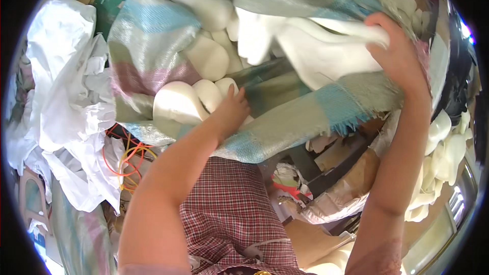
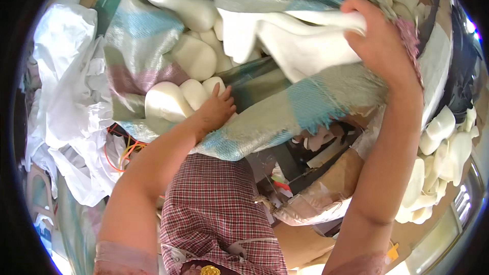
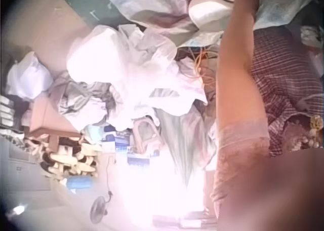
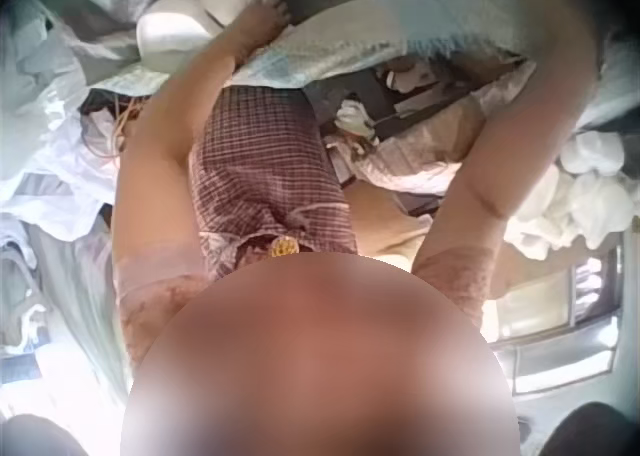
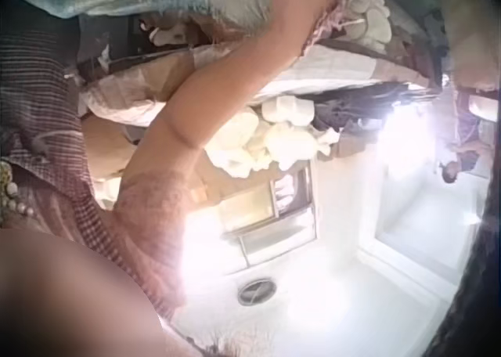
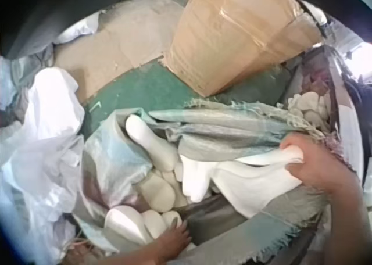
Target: Sorting and stacking white foam pads from a sack onto a workbench.
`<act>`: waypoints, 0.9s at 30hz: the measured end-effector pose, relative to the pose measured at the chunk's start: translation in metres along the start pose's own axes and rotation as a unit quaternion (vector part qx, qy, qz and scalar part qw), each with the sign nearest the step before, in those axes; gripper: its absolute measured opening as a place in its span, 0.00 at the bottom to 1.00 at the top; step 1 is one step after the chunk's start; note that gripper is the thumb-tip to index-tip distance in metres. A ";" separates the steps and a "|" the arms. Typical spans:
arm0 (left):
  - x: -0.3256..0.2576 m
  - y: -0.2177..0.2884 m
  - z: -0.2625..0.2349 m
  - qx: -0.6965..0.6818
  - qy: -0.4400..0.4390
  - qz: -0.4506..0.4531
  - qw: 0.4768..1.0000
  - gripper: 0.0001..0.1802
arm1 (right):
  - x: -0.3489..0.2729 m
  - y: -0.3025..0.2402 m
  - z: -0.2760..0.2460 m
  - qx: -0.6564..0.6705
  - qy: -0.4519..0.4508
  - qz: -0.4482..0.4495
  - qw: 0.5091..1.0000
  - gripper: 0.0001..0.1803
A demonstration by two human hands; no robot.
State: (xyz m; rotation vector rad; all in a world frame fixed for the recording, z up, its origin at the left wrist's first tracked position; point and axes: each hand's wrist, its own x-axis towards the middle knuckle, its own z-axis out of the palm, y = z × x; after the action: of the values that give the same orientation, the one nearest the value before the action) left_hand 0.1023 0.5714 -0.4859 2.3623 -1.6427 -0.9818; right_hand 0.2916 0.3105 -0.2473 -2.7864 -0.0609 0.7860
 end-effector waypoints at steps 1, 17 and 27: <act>-0.015 -0.010 -0.016 -0.058 0.043 -0.009 0.997 0.16 | -0.008 0.005 -0.012 -0.024 0.048 -0.006 0.999 0.23; -0.186 -0.005 -0.165 -0.369 0.262 -0.139 0.881 0.27 | -0.024 -0.155 0.055 -0.043 -0.118 -0.340 0.932 0.18; -0.155 0.011 -0.088 -0.454 0.255 -0.125 0.845 0.26 | -0.044 -0.156 0.154 0.145 -0.192 -0.291 0.926 0.22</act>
State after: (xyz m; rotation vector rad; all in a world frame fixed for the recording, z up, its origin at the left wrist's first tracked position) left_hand 0.1095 0.6782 -0.3429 1.8977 -0.4846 -0.7898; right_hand 0.1777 0.4912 -0.3139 -2.1186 -0.7379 1.0484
